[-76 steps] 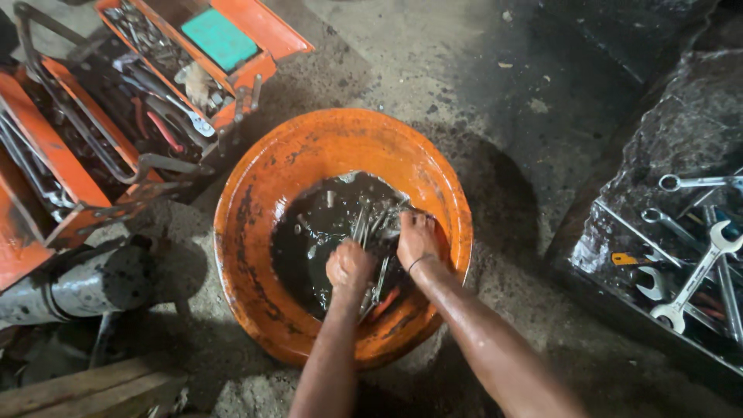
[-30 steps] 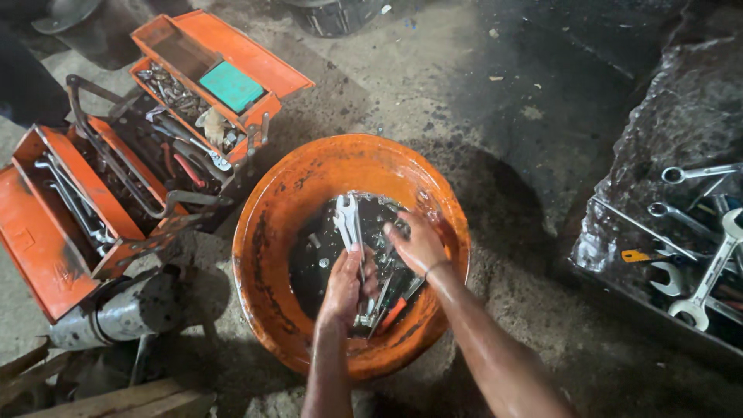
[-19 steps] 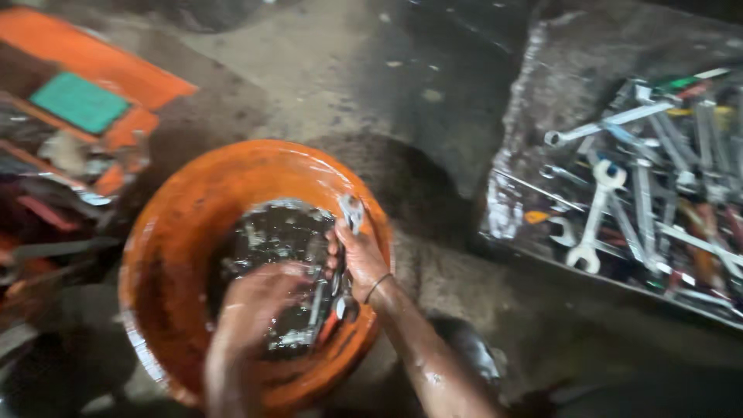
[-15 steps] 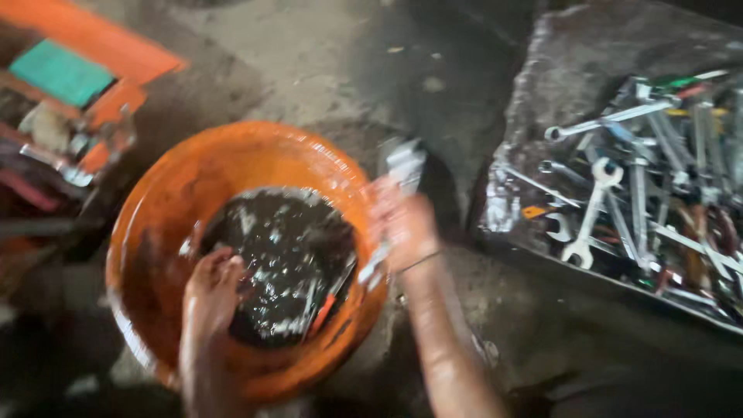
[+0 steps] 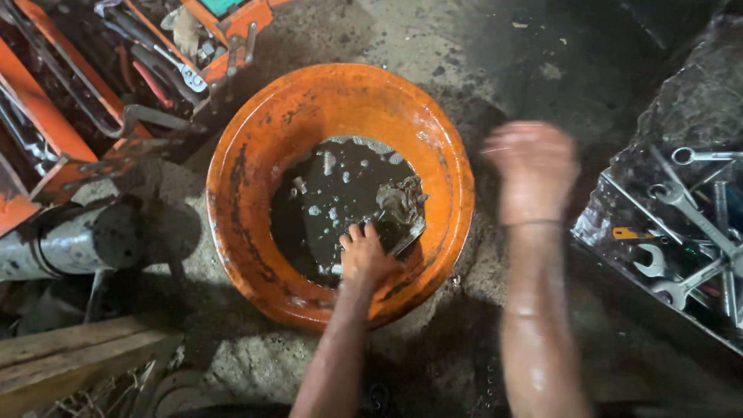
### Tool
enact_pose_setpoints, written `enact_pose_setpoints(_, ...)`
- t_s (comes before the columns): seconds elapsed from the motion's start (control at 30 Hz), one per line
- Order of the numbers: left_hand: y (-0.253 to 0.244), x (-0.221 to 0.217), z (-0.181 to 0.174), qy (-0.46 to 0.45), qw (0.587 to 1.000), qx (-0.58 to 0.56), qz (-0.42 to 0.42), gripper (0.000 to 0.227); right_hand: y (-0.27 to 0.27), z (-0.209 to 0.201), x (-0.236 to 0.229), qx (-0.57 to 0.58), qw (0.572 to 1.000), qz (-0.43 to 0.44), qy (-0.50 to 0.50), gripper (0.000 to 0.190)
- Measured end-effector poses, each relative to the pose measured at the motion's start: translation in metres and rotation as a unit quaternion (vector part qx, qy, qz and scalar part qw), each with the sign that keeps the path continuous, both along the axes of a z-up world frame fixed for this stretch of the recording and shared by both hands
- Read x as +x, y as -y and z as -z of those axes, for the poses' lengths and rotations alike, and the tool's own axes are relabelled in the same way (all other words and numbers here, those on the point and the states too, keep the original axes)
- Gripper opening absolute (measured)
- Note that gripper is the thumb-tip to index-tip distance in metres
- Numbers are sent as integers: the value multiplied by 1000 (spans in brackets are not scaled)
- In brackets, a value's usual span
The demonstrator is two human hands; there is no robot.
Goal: The person scrubs various metal tools, including wrenches and screwdrivers, in an orange basin filled with dark liquid. They use a cloth to wipe each tool individually and place the cleaned items into an orange toolbox nearby.
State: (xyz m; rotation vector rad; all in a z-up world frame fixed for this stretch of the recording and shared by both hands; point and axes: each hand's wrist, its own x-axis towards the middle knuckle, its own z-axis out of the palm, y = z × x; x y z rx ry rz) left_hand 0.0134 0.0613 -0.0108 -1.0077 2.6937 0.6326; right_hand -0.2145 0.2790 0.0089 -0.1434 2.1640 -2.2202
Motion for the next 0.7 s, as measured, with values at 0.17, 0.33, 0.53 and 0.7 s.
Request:
enact_pose_setpoints(0.17, -7, 2, 11, -23, 998, -52, 11, 47, 157, 27, 74, 485, 751, -335, -299, 58)
enact_pose_setpoints(0.33, 0, 18, -9, 67, 996, -49, -16, 52, 146, 71, 66, 494, 758, -422, -56, 42)
enact_pose_setpoints(0.53, 43, 10, -34, 35, 976, 139, -162, 52, 153, 85, 64, 539, 756, -277, -247, 56)
enact_pose_setpoints(0.7, 88, 19, -34, -71, 956, 258, -121, 45, 136, 41, 53, 262, 892, -360, 77, 45)
